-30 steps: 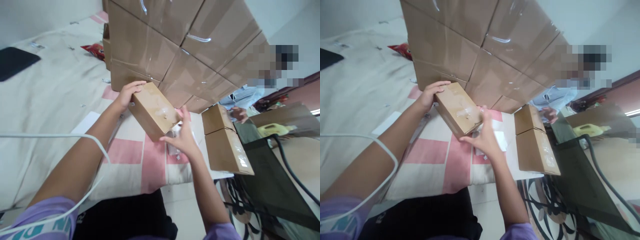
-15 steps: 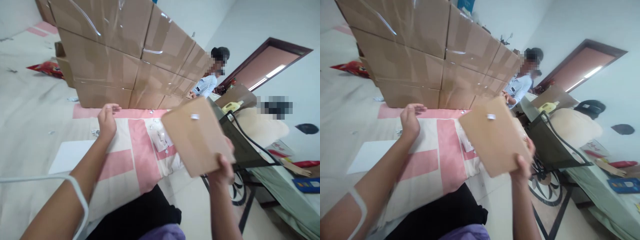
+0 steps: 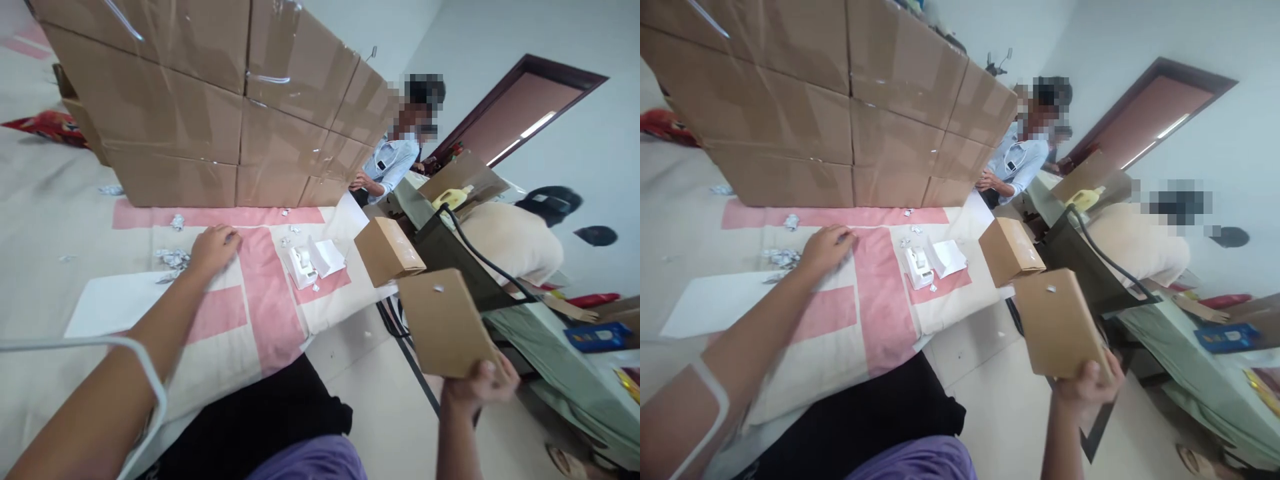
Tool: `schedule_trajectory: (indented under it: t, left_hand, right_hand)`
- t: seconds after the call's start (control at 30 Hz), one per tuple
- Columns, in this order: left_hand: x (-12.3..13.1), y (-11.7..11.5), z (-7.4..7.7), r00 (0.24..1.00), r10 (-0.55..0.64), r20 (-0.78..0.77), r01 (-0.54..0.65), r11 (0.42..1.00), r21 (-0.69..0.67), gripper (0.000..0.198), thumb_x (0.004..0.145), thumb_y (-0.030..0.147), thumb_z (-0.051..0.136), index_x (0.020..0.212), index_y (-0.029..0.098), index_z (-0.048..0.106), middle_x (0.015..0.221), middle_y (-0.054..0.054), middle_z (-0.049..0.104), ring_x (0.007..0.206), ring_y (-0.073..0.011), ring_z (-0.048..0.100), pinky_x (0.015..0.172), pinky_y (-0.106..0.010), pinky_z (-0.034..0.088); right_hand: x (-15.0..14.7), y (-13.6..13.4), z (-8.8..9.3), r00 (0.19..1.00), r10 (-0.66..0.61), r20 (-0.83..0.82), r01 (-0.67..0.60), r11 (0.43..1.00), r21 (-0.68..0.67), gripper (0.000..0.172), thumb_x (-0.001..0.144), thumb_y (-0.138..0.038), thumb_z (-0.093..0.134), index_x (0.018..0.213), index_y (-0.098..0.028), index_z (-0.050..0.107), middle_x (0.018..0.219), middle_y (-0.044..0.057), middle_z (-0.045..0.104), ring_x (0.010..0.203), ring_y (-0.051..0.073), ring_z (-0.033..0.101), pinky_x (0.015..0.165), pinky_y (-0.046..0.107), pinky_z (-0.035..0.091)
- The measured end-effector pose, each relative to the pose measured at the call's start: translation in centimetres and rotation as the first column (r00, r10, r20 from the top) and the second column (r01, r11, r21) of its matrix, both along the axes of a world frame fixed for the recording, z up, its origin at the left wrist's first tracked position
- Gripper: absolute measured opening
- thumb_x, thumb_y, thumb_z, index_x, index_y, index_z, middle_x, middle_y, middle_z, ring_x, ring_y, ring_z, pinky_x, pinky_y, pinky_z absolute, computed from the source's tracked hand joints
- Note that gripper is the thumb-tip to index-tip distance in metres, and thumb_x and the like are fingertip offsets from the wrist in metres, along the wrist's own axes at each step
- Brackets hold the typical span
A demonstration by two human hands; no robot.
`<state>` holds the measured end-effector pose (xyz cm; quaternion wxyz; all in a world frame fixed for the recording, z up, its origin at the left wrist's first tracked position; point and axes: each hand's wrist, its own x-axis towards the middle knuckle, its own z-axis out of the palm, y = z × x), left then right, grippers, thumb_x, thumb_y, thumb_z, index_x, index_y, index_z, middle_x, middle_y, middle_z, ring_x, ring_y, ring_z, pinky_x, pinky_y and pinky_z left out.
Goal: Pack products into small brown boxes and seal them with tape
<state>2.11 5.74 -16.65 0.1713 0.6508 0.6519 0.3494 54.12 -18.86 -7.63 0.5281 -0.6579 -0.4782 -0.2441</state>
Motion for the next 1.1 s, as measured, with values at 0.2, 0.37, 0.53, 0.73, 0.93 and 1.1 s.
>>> schedule_trajectory:
  t: [0.2, 0.37, 0.53, 0.73, 0.93, 1.1]
  left_hand:
    - [-0.1, 0.3, -0.5, 0.992, -0.022, -0.121, 0.027, 0.999, 0.036, 0.033, 0.091, 0.040, 0.041, 0.093, 0.021, 0.068, 0.113, -0.012, 0.071, 0.109, -0.0312, 0.063, 0.096, -0.044, 0.046]
    - [-0.1, 0.4, -0.7, 0.988, -0.021, -0.150, 0.030, 0.998, 0.057, 0.035, 0.093, 0.044, 0.039, 0.091, 0.023, 0.067, 0.110, -0.011, 0.071, 0.107, -0.0317, 0.063, 0.093, -0.045, 0.046]
    - [-0.1, 0.5, -0.8, 0.986, -0.030, -0.166, 0.035, 0.999, 0.025, 0.038, 0.096, 0.046, 0.035, 0.092, 0.023, 0.066, 0.109, -0.009, 0.070, 0.107, -0.0318, 0.062, 0.090, -0.046, 0.045]
    - [0.0, 0.4, -0.5, 0.985, -0.034, -0.170, 0.032, 0.999, -0.016, 0.038, 0.096, 0.047, 0.035, 0.091, 0.024, 0.065, 0.109, -0.008, 0.070, 0.107, -0.0316, 0.062, 0.091, -0.047, 0.045]
    - [0.1, 0.2, -0.3, 0.984, -0.031, -0.176, 0.032, 0.999, 0.002, 0.036, 0.096, 0.047, 0.038, 0.092, 0.024, 0.065, 0.111, -0.007, 0.070, 0.108, -0.0314, 0.061, 0.092, -0.047, 0.045]
    - [0.0, 0.0, -0.5, 0.978, -0.026, -0.207, 0.030, 0.999, 0.012, 0.033, 0.095, 0.045, 0.039, 0.094, 0.025, 0.066, 0.111, -0.007, 0.070, 0.109, -0.0310, 0.061, 0.093, -0.046, 0.044]
  right_hand:
    - [-0.6, 9.0, -4.6, 0.989, 0.059, 0.137, -0.061, 0.998, 0.007, 0.054, 0.079, -0.058, 0.065, 0.114, -0.018, 0.059, 0.122, 0.018, 0.054, 0.120, 0.041, 0.053, 0.106, 0.064, 0.040]
    - [0.6, 17.6, -4.7, 0.976, 0.126, 0.176, -0.125, 0.992, -0.012, 0.053, 0.086, -0.057, 0.056, 0.119, -0.016, 0.054, 0.126, 0.020, 0.051, 0.124, 0.039, 0.051, 0.107, 0.061, 0.040]
    - [0.0, 22.0, -5.3, 0.981, 0.106, 0.163, -0.110, 0.994, 0.017, 0.054, 0.088, -0.058, 0.054, 0.121, -0.016, 0.050, 0.130, 0.021, 0.047, 0.127, 0.039, 0.047, 0.109, 0.063, 0.037]
    - [0.5, 18.7, -5.7, 0.981, 0.031, 0.191, -0.032, 0.999, 0.003, 0.058, 0.077, -0.056, 0.071, 0.119, -0.019, 0.055, 0.125, 0.019, 0.049, 0.126, 0.041, 0.048, 0.108, 0.066, 0.038]
    - [1.2, 17.7, -5.9, 0.967, 0.025, 0.255, -0.020, 1.000, -0.024, 0.062, 0.077, -0.054, 0.072, 0.123, -0.016, 0.056, 0.128, 0.020, 0.048, 0.127, 0.039, 0.048, 0.109, 0.064, 0.038]
    - [1.6, 19.4, -4.6, 0.966, 0.120, 0.228, -0.092, 0.987, -0.130, 0.056, 0.078, -0.055, 0.069, 0.118, -0.016, 0.060, 0.125, 0.019, 0.050, 0.124, 0.037, 0.050, 0.107, 0.060, 0.041]
